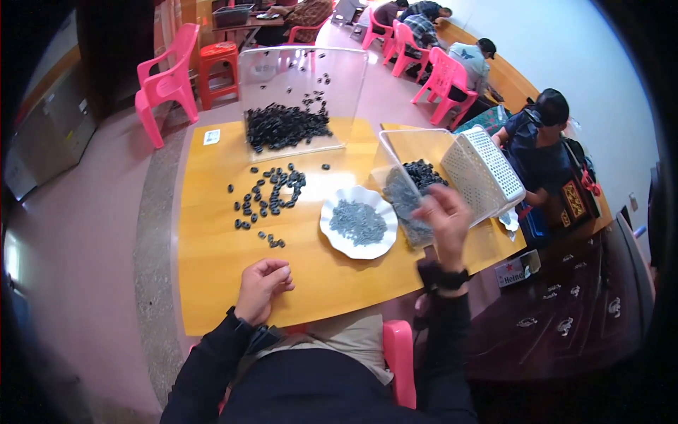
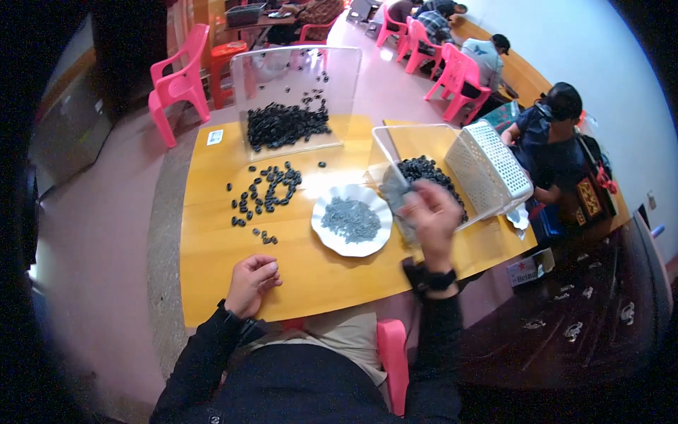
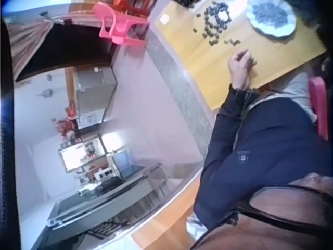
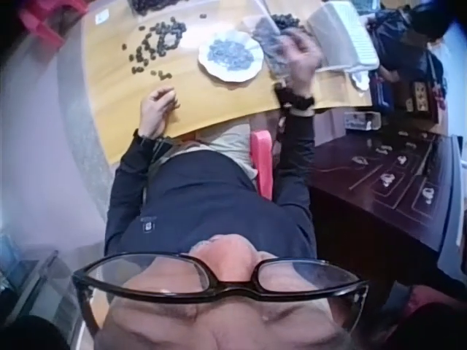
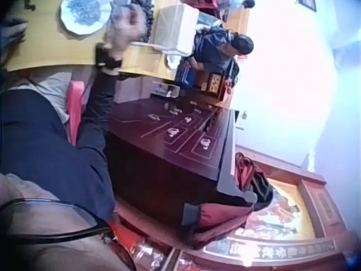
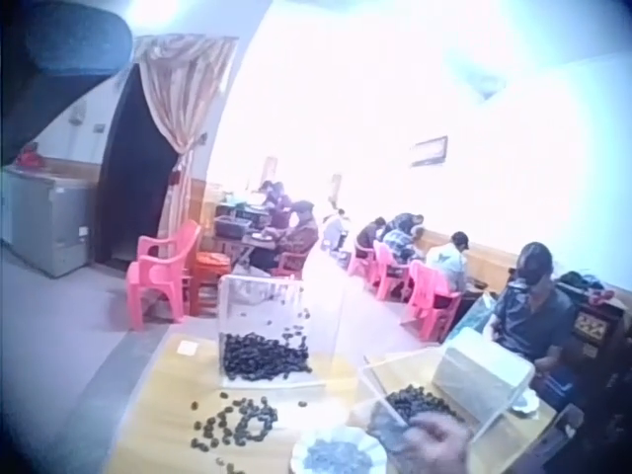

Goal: The person picks up a black plastic toggle and a metal spring by hand, inserts the spring into the toggle, and places the assembled unit into a white bowl. This process is repeated for several more toggles and springs.

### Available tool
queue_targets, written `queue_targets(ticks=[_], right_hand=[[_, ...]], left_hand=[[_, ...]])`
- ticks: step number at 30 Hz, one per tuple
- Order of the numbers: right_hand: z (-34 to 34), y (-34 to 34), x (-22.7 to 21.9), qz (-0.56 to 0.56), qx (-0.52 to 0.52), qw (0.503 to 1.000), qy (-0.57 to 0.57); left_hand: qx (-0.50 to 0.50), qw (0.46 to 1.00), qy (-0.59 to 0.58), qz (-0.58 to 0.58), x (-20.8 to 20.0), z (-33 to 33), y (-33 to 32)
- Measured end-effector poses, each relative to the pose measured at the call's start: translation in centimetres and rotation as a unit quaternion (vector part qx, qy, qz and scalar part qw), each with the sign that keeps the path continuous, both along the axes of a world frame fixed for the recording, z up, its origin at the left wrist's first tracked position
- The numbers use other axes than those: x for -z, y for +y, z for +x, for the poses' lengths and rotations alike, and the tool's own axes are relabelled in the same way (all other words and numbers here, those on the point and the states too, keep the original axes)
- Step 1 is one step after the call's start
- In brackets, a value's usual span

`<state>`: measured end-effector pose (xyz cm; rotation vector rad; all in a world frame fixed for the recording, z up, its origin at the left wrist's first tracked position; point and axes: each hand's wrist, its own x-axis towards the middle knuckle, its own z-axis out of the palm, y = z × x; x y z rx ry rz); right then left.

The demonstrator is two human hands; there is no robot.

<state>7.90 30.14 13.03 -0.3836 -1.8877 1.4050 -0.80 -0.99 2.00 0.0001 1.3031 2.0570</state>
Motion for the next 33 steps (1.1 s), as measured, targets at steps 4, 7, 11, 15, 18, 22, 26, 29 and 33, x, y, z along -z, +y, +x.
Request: queue_targets(ticks=[4,7,11,15,18,22,26,29,33], right_hand=[[1.9,6.6,-0.7,0.264,0.243,0.927,-0.105],[0.9,3.1,-0.5,0.134,0.149,0.978,-0.051],[-2.6,-2.4,2.3,0.199,-0.009,0.977,-0.076],[-7.0,-7.4,4.4,0.277,-0.146,0.939,-0.142],[-11.0,-9.1,5.5,0.391,-0.193,0.876,-0.205],[-15.8,-9.3,7.4,0.468,-0.212,0.798,-0.315],[-17.8,-9.8,7.6,0.487,-0.228,0.78,-0.32],[-16.8,-11.3,6.7,0.451,-0.258,0.804,-0.29],[-14.7,-13.1,7.5,0.402,-0.31,0.807,-0.302]], left_hand=[[-0.001,1.0,-0.007,0.009,0.2,-0.4,0.4],[-0.017,1.0,-0.003,0.013,0.6,-0.9,0.1],[-0.04,0.999,-0.009,0.033,0.9,-1.1,-0.4],[-0.053,0.998,-0.015,0.04,1.2,-1.5,-0.7],[-0.062,0.997,-0.02,0.036,1.0,-1.6,-0.7],[-0.059,0.997,-0.024,0.045,1.5,-1.8,-0.7],[-0.078,0.995,-0.037,0.048,1.5,-2.1,-0.8],[-0.123,0.991,-0.04,0.038,1.3,-2.9,-1.1],[-0.163,0.983,-0.051,0.061,1.6,-3.3,-1.4]])
